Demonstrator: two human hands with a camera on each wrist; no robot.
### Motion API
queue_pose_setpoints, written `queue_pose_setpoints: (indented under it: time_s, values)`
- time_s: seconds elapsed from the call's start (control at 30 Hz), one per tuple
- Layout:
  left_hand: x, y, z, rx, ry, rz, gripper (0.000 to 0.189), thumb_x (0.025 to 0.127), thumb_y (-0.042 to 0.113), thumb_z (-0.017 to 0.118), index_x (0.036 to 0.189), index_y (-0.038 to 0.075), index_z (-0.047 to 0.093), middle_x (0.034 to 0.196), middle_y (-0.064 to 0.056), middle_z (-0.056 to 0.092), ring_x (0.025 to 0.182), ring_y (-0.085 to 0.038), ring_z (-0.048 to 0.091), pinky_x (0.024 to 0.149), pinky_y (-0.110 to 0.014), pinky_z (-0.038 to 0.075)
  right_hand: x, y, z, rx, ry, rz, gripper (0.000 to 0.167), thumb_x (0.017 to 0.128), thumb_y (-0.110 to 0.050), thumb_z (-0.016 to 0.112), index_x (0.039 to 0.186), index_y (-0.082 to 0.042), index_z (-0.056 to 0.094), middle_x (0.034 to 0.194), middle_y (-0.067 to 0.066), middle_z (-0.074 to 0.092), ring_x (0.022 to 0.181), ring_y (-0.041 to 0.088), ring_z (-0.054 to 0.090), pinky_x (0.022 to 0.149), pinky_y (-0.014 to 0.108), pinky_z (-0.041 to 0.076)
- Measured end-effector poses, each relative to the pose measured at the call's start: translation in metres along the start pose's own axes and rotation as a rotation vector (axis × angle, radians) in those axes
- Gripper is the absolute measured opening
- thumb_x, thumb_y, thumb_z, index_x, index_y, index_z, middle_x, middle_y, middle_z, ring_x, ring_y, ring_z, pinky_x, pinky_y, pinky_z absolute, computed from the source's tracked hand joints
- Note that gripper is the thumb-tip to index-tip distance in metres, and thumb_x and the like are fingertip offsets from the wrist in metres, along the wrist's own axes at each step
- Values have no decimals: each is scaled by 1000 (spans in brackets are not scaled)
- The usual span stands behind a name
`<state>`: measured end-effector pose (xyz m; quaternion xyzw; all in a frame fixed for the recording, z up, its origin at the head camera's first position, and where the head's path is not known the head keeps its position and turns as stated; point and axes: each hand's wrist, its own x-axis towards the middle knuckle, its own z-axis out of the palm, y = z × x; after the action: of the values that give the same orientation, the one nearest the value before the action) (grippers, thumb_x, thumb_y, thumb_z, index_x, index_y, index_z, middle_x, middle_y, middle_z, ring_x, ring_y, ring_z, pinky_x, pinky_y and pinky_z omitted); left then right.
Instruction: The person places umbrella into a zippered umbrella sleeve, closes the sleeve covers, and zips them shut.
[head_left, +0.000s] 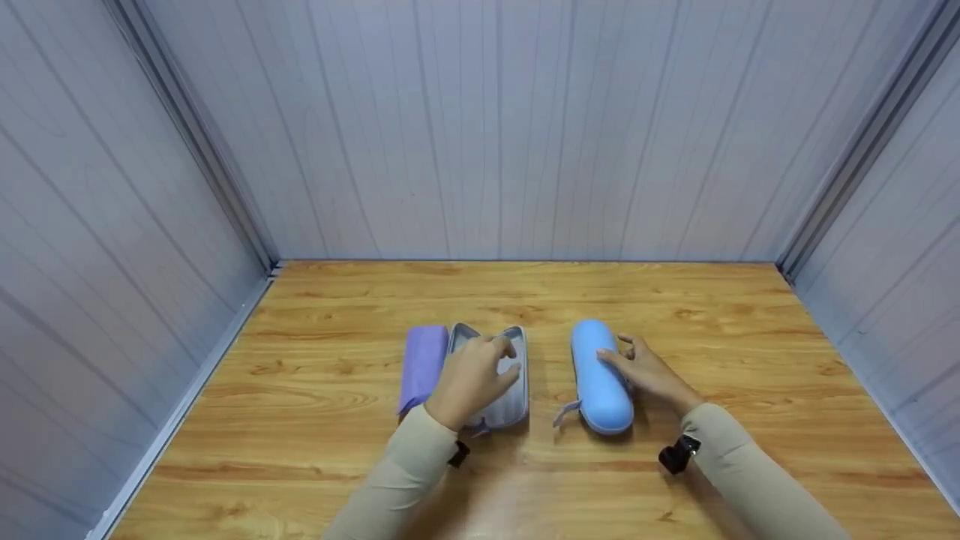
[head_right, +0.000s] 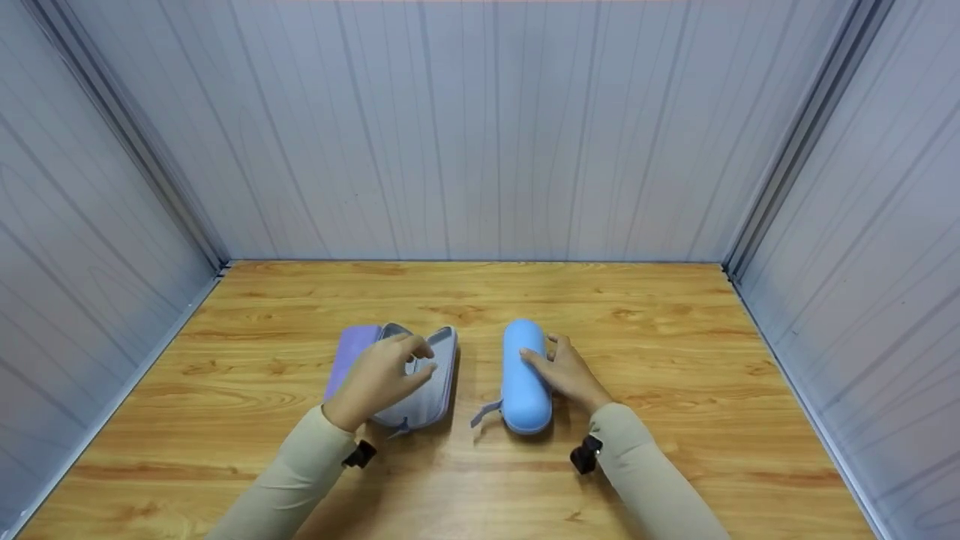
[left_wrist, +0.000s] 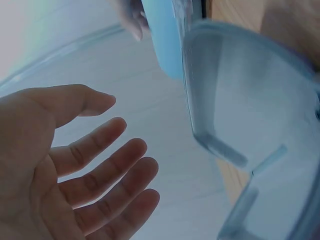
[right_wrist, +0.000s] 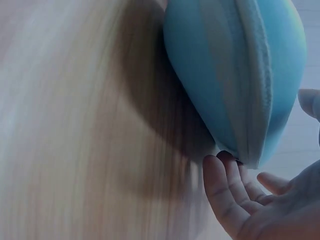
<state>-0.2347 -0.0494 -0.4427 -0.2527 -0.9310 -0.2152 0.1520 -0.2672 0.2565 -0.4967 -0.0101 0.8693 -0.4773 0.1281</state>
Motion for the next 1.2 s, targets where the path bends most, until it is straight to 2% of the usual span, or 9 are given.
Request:
queue_pose_setpoints:
  time_s: [0.17, 0.27, 0.37, 0.47, 0.57, 0.7, 0.87, 1.07, 1.2]
  values:
    - [-4, -24, -8, 39, 54, -128, 27, 86, 26, 76, 107, 9, 73, 102, -8, 70, 82, -23, 67, 59, -35, 55, 1, 2, -1, 9, 8, -19, 90, 99, -55, 55, 155, 5, 16, 138, 35, 42, 121, 44, 52, 90, 49, 53]
    - [-8, -39, -10, 57, 91, -183, 31, 83, 23, 78, 110, 9, 73, 105, -12, 69, 85, -29, 67, 62, -42, 56, 1, 2, -2, -2, 33, -24, 88, 99, -53, 56, 154, 5, 19, 138, 34, 41, 121, 44, 51, 93, 50, 51]
    - [-12, -50, -11, 30, 87, -232, 37, 82, 18, 79, 116, 4, 72, 109, -19, 67, 92, -36, 66, 72, -48, 57, 1, 2, -4, -20, 54, -39, 86, 100, -50, 57, 153, 6, 21, 139, 34, 41, 126, 45, 47, 99, 53, 46]
    - [-15, -59, -10, -23, 53, -275, 46, 81, 14, 79, 121, -4, 68, 112, -24, 64, 100, -39, 64, 82, -51, 55, 1, 2, -4, -15, 74, -58, 84, 100, -48, 58, 152, 7, 23, 141, 33, 42, 129, 45, 44, 104, 55, 42]
    - [-17, -64, -9, -66, 15, -296, 46, 79, 9, 79, 120, -8, 67, 108, -24, 66, 99, -37, 64, 85, -50, 54, 1, 2, -3, 2, 94, -77, 82, 99, -46, 59, 151, 8, 25, 141, 32, 43, 129, 44, 44, 106, 54, 39]
    - [-19, -70, -5, -88, -19, -313, 41, 78, 3, 76, 116, -10, 68, 101, -21, 68, 95, -34, 64, 83, -48, 54, 1, 2, -1, 18, 115, -88, 82, 99, -46, 61, 151, 7, 27, 142, 31, 43, 130, 43, 43, 108, 54, 37]
    - [-21, -72, -2, -100, -57, -349, 37, 80, -1, 74, 115, -10, 68, 104, -23, 69, 99, -36, 65, 86, -49, 54, 1, 1, -1, 20, 135, -91, 79, 99, -44, 60, 151, 7, 27, 143, 31, 41, 133, 44, 39, 110, 55, 34]
    - [-20, -73, -1, -142, -64, -346, 34, 81, -6, 68, 114, -11, 68, 105, -23, 70, 100, -36, 67, 84, -46, 56, 1, -7, -2, 52, 237, -145, 65, 101, -33, 60, 148, 5, 35, 143, 28, 41, 134, 42, 37, 113, 54, 29]
    - [-20, -74, 0, -159, -50, -332, 33, 80, -10, 65, 113, -11, 69, 100, -21, 72, 90, -29, 68, 76, -43, 58, 1, -17, 2, 96, 282, -215, 55, 102, -24, 60, 145, 4, 40, 140, 26, 44, 132, 39, 38, 115, 51, 25]
